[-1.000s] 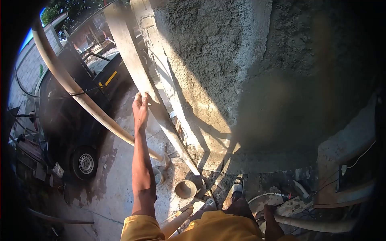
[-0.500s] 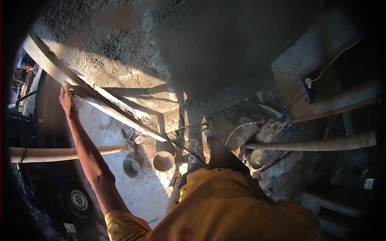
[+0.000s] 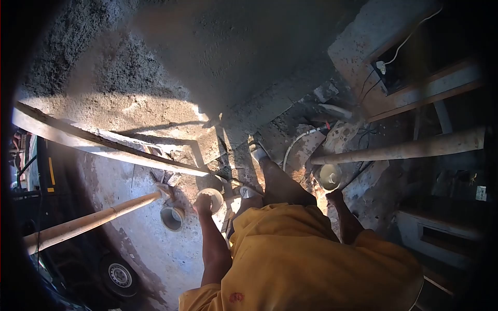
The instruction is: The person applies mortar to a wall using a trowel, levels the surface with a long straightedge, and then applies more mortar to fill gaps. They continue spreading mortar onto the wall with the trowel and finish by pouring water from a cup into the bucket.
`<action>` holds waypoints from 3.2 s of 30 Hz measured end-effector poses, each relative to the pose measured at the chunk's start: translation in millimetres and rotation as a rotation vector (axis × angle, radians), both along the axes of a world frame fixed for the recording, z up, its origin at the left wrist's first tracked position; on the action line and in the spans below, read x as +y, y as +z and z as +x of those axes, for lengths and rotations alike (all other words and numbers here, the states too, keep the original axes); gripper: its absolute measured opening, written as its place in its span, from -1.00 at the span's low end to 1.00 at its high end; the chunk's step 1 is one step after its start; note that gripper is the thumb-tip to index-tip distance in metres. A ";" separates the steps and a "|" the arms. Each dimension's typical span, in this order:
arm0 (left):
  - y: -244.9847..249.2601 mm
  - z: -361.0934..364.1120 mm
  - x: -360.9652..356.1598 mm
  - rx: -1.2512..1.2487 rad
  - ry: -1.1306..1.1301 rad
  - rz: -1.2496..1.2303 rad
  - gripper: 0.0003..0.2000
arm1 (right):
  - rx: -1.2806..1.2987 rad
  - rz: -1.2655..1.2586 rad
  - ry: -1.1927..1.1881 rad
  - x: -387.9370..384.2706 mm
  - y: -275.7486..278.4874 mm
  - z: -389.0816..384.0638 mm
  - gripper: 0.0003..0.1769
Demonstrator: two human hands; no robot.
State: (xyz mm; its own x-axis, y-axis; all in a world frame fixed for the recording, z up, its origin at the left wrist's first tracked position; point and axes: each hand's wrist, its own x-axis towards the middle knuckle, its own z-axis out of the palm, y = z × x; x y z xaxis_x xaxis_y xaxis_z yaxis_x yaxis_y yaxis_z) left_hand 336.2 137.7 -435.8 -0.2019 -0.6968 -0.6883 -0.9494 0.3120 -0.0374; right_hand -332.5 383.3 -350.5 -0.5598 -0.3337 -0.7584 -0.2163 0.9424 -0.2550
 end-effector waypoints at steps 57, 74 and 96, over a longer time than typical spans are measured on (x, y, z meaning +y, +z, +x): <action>-1.9 -102.2 122.7 0.919 2.052 0.029 -0.74 | -0.338 -0.036 0.347 -174.3 -90.8 56.8 -0.70; -548.2 88.4 260.4 0.657 2.199 -0.277 -0.48 | -0.109 0.075 1.744 -250.3 -704.8 476.1 -0.38; -285.8 -109.8 129.9 0.683 2.408 -0.373 -0.76 | 0.173 -0.115 1.286 -473.2 -458.4 168.1 -0.42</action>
State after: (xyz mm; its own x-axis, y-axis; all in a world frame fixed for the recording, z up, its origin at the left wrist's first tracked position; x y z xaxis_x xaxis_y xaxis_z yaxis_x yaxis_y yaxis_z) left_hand 226.4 267.7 -721.7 0.6574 0.0026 -0.7536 0.5506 -0.6844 0.4780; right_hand -164.5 -89.9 -808.9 0.1206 -0.7586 -0.6403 -0.9800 0.0118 -0.1985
